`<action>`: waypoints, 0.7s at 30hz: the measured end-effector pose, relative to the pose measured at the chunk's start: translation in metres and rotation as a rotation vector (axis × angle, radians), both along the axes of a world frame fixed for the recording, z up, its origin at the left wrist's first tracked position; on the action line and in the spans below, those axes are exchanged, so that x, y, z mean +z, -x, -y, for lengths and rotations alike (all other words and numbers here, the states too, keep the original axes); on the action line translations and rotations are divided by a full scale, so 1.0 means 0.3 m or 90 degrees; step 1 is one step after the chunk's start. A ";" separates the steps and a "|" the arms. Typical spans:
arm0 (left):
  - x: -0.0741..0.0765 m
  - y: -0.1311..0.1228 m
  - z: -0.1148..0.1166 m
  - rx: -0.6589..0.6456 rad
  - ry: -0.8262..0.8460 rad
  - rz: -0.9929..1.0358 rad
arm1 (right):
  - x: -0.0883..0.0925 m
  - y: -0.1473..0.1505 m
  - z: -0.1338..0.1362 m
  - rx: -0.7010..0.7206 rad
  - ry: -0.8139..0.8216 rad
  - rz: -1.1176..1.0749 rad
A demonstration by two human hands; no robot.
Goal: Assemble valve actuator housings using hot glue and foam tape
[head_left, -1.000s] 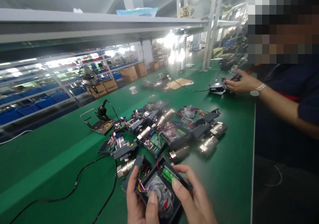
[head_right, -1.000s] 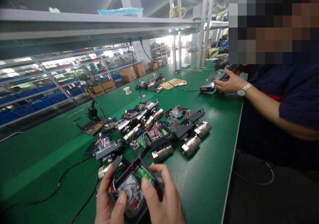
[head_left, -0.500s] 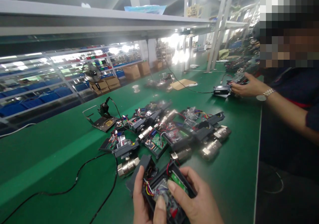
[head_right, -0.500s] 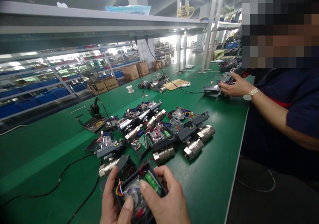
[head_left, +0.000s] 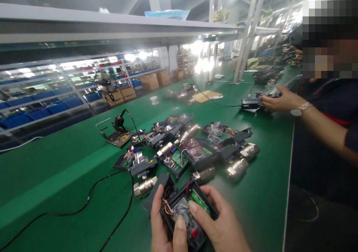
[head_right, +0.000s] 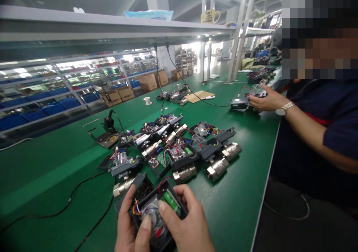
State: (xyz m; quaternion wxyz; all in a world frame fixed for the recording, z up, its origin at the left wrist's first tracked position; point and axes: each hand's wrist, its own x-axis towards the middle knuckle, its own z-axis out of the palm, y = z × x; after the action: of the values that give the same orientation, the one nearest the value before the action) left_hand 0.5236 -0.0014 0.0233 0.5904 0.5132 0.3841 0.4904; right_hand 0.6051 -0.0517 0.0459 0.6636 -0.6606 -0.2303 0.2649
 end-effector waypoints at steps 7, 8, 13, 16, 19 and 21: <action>0.040 -0.011 -0.071 0.020 0.009 -0.051 | -0.042 0.024 -0.015 -0.056 -0.110 -0.035; 0.043 -0.013 -0.089 0.017 0.014 -0.067 | -0.056 0.029 -0.019 -0.070 -0.112 -0.019; 0.048 -0.044 -0.158 -0.033 0.084 -0.095 | -0.113 0.037 -0.043 -0.116 -0.082 0.201; 0.055 -0.074 -0.179 -0.060 0.072 -0.080 | -0.124 0.024 -0.055 -0.145 -0.036 0.313; 0.067 -0.097 -0.198 -0.085 0.064 -0.065 | -0.137 0.009 -0.064 -0.156 0.006 0.379; 0.077 -0.106 -0.213 -0.108 0.071 -0.058 | -0.152 -0.001 -0.073 -0.165 0.030 0.425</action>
State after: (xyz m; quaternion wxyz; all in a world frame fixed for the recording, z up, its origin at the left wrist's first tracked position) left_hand 0.5554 0.0625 0.0464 0.6396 0.5319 0.3923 0.3925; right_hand 0.6054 -0.0299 0.0004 0.5646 -0.7493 -0.3428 -0.0466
